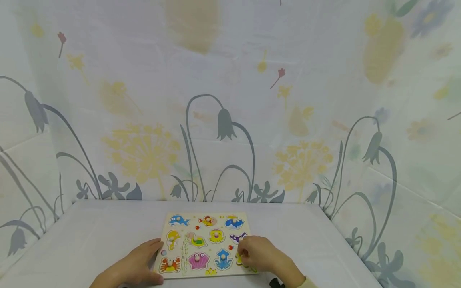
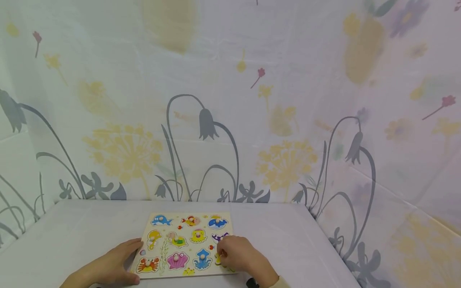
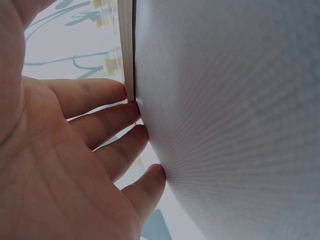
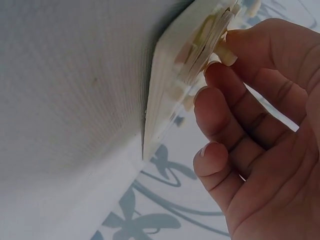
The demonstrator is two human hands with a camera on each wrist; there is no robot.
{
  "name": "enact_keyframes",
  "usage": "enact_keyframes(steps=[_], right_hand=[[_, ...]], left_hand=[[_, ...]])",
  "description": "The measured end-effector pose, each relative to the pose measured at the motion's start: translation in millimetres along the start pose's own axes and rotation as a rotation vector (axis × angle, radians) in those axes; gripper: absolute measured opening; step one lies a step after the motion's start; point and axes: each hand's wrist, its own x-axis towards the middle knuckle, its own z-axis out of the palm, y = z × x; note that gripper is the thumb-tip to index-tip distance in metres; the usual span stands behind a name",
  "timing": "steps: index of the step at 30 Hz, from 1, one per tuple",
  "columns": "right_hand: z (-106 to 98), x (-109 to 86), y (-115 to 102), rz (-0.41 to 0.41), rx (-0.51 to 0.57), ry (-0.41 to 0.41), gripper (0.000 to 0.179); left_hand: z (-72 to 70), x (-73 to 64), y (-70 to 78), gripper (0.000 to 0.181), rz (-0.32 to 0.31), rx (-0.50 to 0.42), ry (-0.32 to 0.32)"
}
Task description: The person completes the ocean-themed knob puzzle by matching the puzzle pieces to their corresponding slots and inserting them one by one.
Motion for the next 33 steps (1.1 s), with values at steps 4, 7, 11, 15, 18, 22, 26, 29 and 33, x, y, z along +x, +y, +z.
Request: enact_keyframes(steps=[4,7,11,15,18,22,26,29,33], right_hand=[[0.8,0.7,-0.1,-0.004,-0.013,0.0,0.007],[0.8,1.1,-0.2,-0.003,-0.015,-0.002,0.007],[0.7,1.0,-0.6,0.004,-0.002,-0.01,0.007],[0.6,0.4,-0.8,-0.006,-0.001,-0.01,0.007],[1.8,0.1,-0.2,-0.014,-0.006,-0.007,0.007],[3.7,-0.4,1.1,-0.017,-0.006,-0.003,0.007],[3.9,-0.4,1.7,-0.014,0.0,-0.003,0.007],[3.7,-0.2,1.9,-0.009,0.005,-0.006,0.007],[4.0,-0.2,1.7,-0.009,0.011,-0.004,0.007]], left_hand=[[0.2,0.7,-0.7,0.099,-0.003,-0.005,-0.003],[0.6,0.4,-1.3,0.099,-0.001,-0.013,-0.004],[0.7,-0.2,-1.6,0.099,0.001,-0.02,-0.003],[0.4,0.3,-1.1,0.099,0.004,-0.012,-0.003],[0.8,1.3,-0.4,0.099,-0.019,-0.015,-0.007],[2.0,2.4,0.3,0.099,-0.051,-0.022,-0.013],[1.8,2.6,0.2,0.099,-0.042,-0.018,-0.011],[1.2,2.6,-0.8,0.099,-0.02,-0.015,-0.008],[0.7,2.0,-1.7,0.099,-0.003,-0.008,-0.003]])
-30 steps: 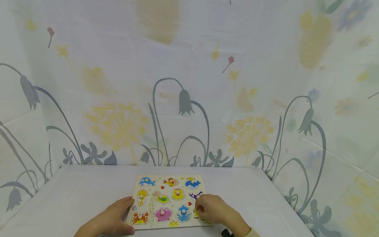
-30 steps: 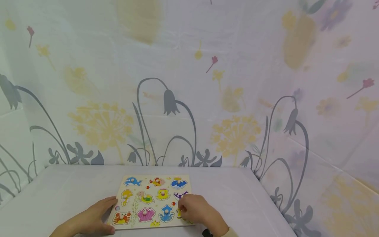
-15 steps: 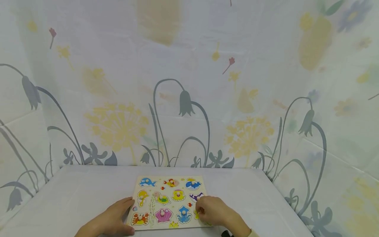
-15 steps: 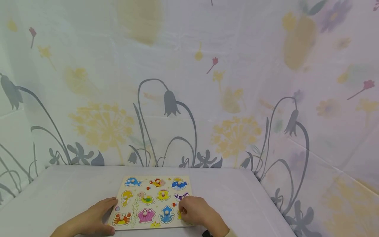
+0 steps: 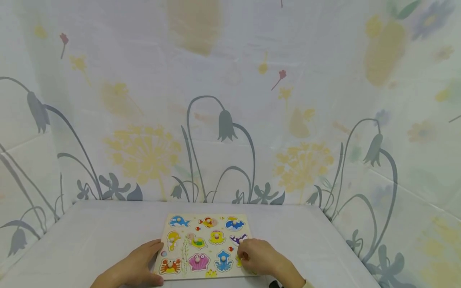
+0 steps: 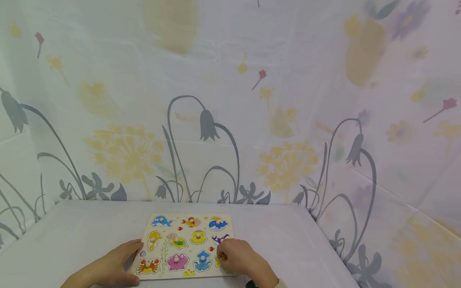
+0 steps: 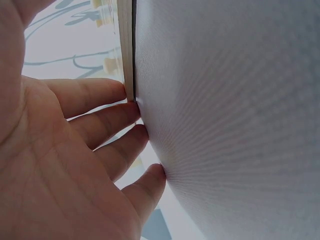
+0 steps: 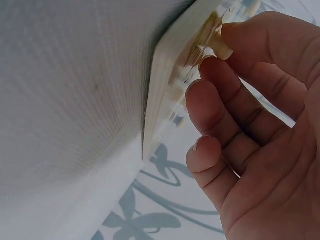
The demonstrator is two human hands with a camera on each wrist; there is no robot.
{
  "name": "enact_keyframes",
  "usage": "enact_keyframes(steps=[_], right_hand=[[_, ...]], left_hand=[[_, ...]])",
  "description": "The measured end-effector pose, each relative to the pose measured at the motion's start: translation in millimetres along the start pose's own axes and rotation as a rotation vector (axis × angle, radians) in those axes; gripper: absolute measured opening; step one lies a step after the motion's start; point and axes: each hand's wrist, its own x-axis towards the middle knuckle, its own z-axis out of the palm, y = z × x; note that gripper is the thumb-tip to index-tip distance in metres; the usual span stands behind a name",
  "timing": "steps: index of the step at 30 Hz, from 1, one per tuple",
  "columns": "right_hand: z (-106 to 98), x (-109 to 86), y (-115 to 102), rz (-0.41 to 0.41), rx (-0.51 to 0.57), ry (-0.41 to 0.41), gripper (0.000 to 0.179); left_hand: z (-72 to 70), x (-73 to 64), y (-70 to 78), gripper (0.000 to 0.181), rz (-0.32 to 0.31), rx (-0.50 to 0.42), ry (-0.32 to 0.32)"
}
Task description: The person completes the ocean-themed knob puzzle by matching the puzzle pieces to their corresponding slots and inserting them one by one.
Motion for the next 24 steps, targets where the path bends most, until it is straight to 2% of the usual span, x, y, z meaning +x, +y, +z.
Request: enact_keyframes(steps=[7,12,18,21,24], right_hand=[[-1,1.3,-2,-0.007,0.0,-0.002,0.006],[-7,-1.9,5,0.039,0.01,-0.002,0.012],[-21,-22.3,27,0.062,-0.027,0.02,0.016],[-29,-36.6,41,0.054,-0.084,0.074,0.015],[-37,-50.0,54,0.049,-0.143,0.133,0.016]], left_hand=[[-2.4,-5.2,0.6,0.1,0.004,0.002,0.003],[-3.0,-3.6,1.4,0.101,-0.013,0.022,0.013],[-1.4,-6.4,2.0,0.099,-0.019,-0.004,0.003],[-0.3,-8.7,1.3,0.097,-0.013,-0.003,0.003],[-1.0,-9.7,1.7,0.095,-0.055,0.006,0.009]])
